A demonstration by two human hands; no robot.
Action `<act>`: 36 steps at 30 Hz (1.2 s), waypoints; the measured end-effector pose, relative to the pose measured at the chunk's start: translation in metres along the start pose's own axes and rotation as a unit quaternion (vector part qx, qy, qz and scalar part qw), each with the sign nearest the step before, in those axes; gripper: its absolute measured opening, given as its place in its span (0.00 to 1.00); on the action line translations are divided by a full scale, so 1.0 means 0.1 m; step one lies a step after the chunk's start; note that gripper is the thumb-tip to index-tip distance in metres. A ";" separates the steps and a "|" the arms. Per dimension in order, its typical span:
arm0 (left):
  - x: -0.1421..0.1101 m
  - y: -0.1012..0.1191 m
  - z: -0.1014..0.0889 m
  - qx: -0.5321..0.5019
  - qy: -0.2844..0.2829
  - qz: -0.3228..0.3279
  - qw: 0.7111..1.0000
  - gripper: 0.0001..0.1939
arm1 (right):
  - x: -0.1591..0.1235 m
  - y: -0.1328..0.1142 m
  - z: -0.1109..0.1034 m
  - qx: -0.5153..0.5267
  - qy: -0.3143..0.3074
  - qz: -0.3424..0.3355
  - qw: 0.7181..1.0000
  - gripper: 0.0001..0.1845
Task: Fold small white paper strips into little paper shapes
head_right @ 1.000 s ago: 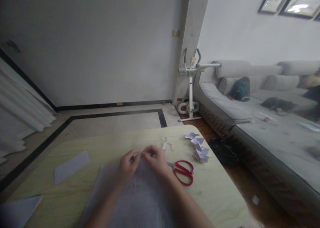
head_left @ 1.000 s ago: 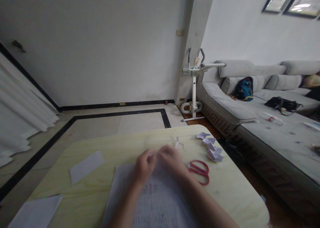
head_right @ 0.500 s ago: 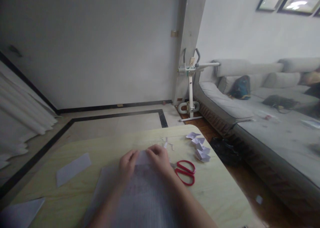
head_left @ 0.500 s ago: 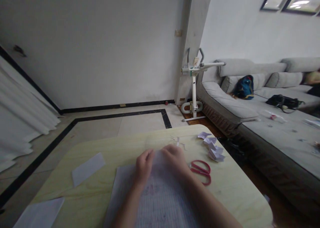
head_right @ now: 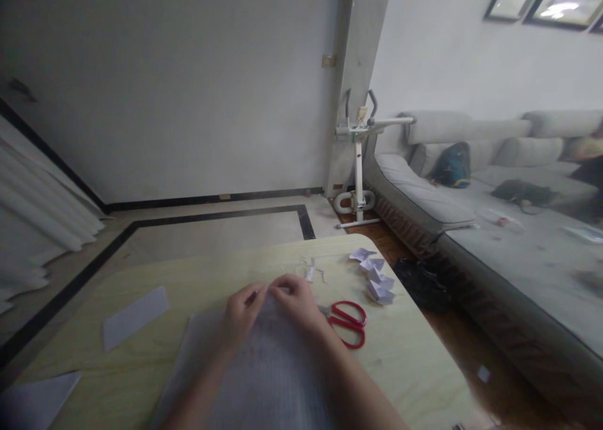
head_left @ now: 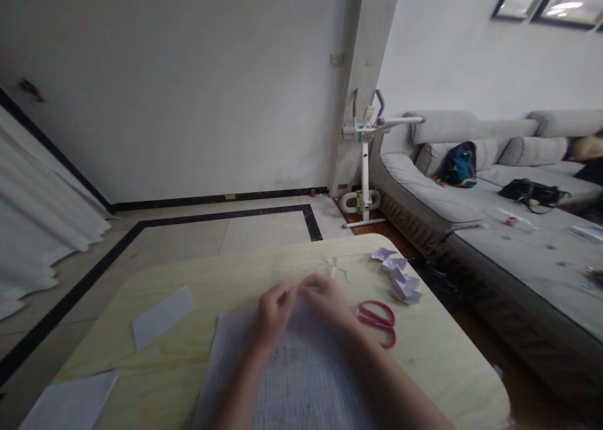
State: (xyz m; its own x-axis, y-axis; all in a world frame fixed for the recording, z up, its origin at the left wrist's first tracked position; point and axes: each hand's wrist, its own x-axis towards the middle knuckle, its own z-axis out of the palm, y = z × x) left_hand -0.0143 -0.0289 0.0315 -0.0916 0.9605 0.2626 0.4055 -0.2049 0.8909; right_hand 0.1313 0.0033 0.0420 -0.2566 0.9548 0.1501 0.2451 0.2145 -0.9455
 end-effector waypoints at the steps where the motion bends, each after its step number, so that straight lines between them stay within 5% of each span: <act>1: 0.00 0.00 0.00 0.008 -0.005 0.008 1.000 0.14 | -0.01 0.00 0.00 -0.005 -0.005 -0.005 1.000 0.06; 9: -0.02 -0.02 0.01 0.054 0.013 0.001 0.998 0.15 | -0.04 0.02 0.04 -0.031 0.002 -0.045 0.998 0.07; 23: 0.01 -0.04 0.00 -0.002 0.087 -0.047 0.995 0.16 | -0.01 0.06 0.04 -0.007 0.056 0.010 0.998 0.10; 36: 0.01 -0.03 0.02 -0.063 0.036 -0.055 0.996 0.15 | 0.00 0.02 0.00 0.039 0.072 0.016 0.997 0.11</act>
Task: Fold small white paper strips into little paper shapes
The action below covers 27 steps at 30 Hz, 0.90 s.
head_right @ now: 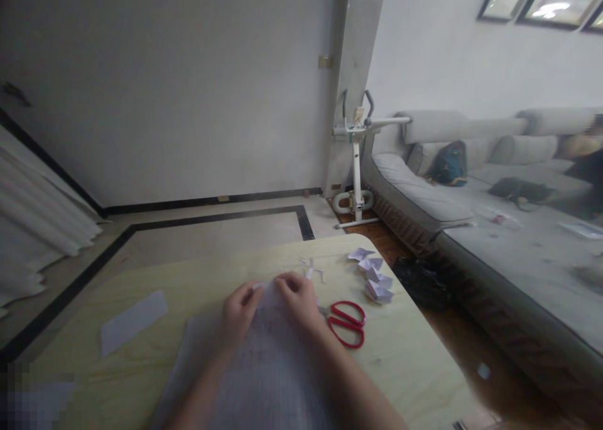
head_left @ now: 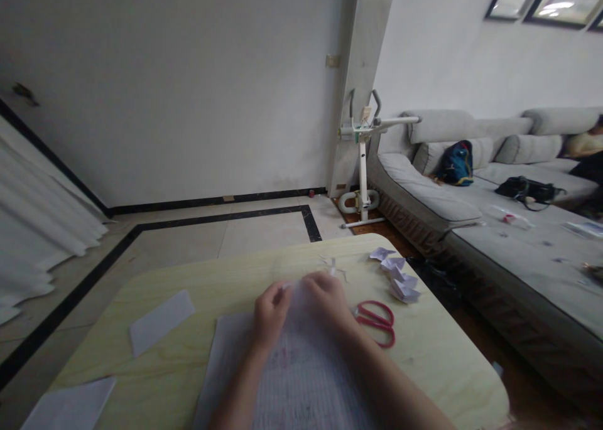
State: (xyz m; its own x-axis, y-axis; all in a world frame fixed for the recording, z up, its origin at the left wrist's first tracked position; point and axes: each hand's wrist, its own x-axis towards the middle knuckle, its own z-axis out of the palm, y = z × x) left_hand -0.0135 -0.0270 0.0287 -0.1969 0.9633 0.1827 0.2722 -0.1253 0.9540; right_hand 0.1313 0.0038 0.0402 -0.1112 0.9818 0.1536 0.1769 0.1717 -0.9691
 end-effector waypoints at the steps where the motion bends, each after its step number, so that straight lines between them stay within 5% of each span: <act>1: 0.00 -0.01 0.00 0.000 0.003 0.002 1.000 0.15 | 0.00 0.00 -0.01 0.019 -0.007 0.006 1.000 0.12; 8: 0.00 -0.01 -0.01 -0.034 -0.011 -0.032 0.999 0.17 | 0.01 0.09 -0.02 0.160 -0.060 0.061 0.983 0.16; 17: -0.03 0.08 0.02 -0.124 -0.062 -0.092 0.986 0.18 | -0.01 0.04 -0.02 0.123 -0.106 0.022 0.986 0.16; 27: -0.05 0.10 0.03 -0.253 -0.169 -0.072 0.950 0.19 | -0.03 0.00 0.02 0.151 -0.081 0.017 0.985 0.12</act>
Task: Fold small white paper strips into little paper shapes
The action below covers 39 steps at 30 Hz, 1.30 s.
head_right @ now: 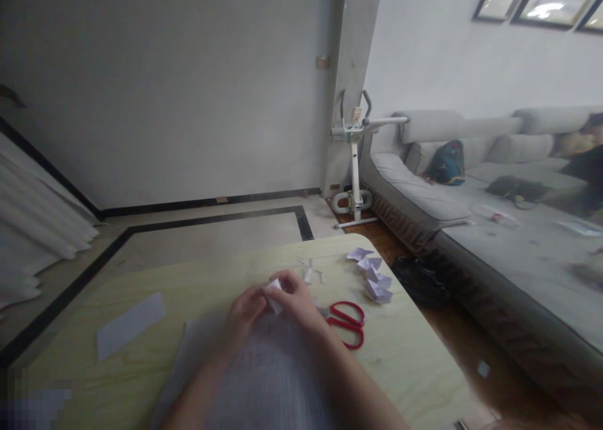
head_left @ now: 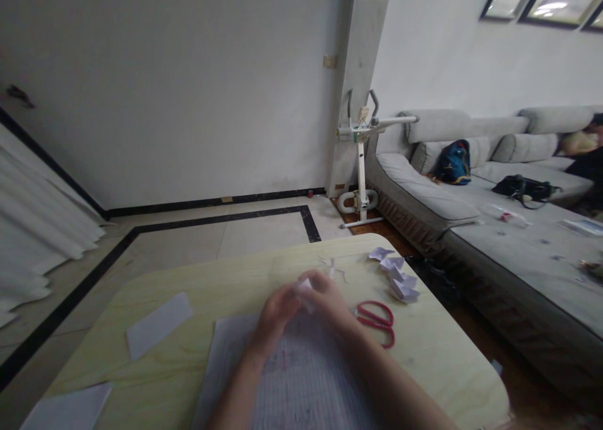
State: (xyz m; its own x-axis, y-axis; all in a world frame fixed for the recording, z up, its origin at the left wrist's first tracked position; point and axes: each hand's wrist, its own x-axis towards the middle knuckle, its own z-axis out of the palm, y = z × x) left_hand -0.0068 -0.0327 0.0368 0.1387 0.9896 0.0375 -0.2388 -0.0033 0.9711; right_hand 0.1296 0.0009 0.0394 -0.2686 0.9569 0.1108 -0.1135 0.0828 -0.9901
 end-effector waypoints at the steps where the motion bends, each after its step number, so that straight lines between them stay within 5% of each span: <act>1: 0.01 -0.01 0.01 -0.001 -0.001 -0.004 1.000 0.20 | 0.00 -0.01 0.00 0.003 0.001 -0.001 1.000 0.12; 7: 0.04 0.03 0.03 0.053 0.048 -0.032 0.997 0.16 | 0.01 -0.01 -0.03 -0.020 -0.024 0.012 0.999 0.13; 20: 0.03 -0.01 -0.02 0.158 0.125 0.016 0.979 0.14 | 0.03 -0.09 0.04 -0.089 0.078 0.034 0.992 0.08; 39: 0.03 0.00 -0.03 0.234 0.118 0.040 0.964 0.15 | 0.04 -0.04 0.01 -0.109 0.062 0.023 0.992 0.10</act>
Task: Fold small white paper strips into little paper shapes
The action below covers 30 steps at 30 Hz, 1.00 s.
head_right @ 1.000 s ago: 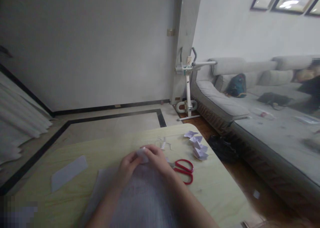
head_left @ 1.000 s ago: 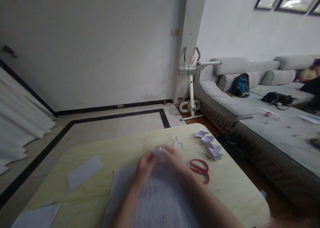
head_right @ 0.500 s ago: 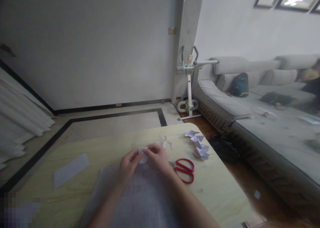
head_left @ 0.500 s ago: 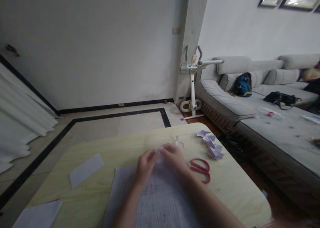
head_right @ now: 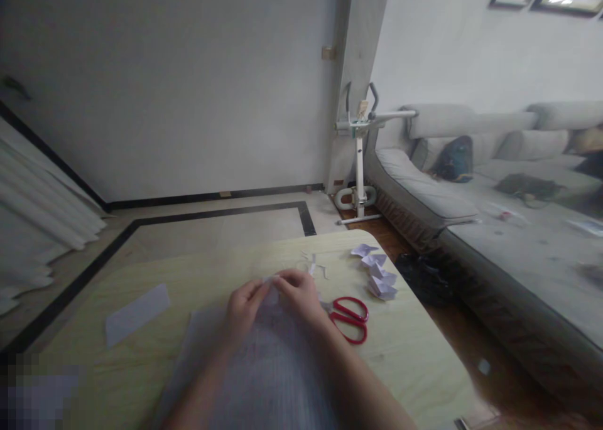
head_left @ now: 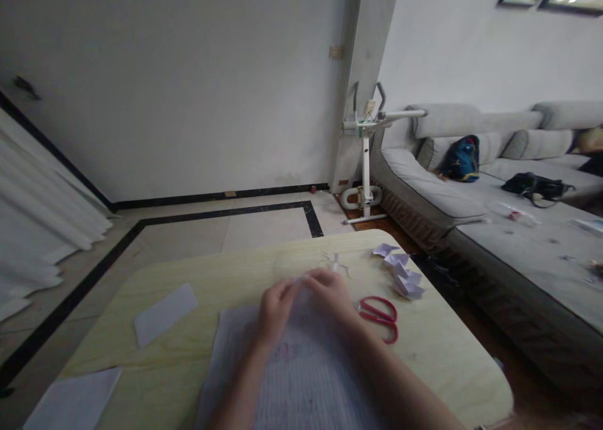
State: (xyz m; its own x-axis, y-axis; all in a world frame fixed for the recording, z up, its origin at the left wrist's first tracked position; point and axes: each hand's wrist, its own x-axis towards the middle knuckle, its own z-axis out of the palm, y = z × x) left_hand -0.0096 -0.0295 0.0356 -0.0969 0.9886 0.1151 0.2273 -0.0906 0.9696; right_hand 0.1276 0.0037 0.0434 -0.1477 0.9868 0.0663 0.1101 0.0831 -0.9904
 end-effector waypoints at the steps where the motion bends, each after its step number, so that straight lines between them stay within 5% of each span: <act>1: 0.00 0.00 0.00 -0.001 -0.004 0.000 1.000 0.15 | 0.00 0.01 0.00 -0.005 0.007 0.002 1.000 0.10; 30: -0.01 -0.05 0.01 0.033 0.011 0.032 0.999 0.14 | -0.03 -0.01 -0.01 0.001 -0.003 -0.020 1.000 0.10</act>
State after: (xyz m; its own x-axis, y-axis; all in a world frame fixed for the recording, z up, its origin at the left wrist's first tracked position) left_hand -0.0096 -0.0302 0.0302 -0.1012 0.9780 0.1826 0.2963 -0.1456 0.9439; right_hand 0.1286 0.0011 0.0444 -0.1572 0.9819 0.1057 0.1020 0.1226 -0.9872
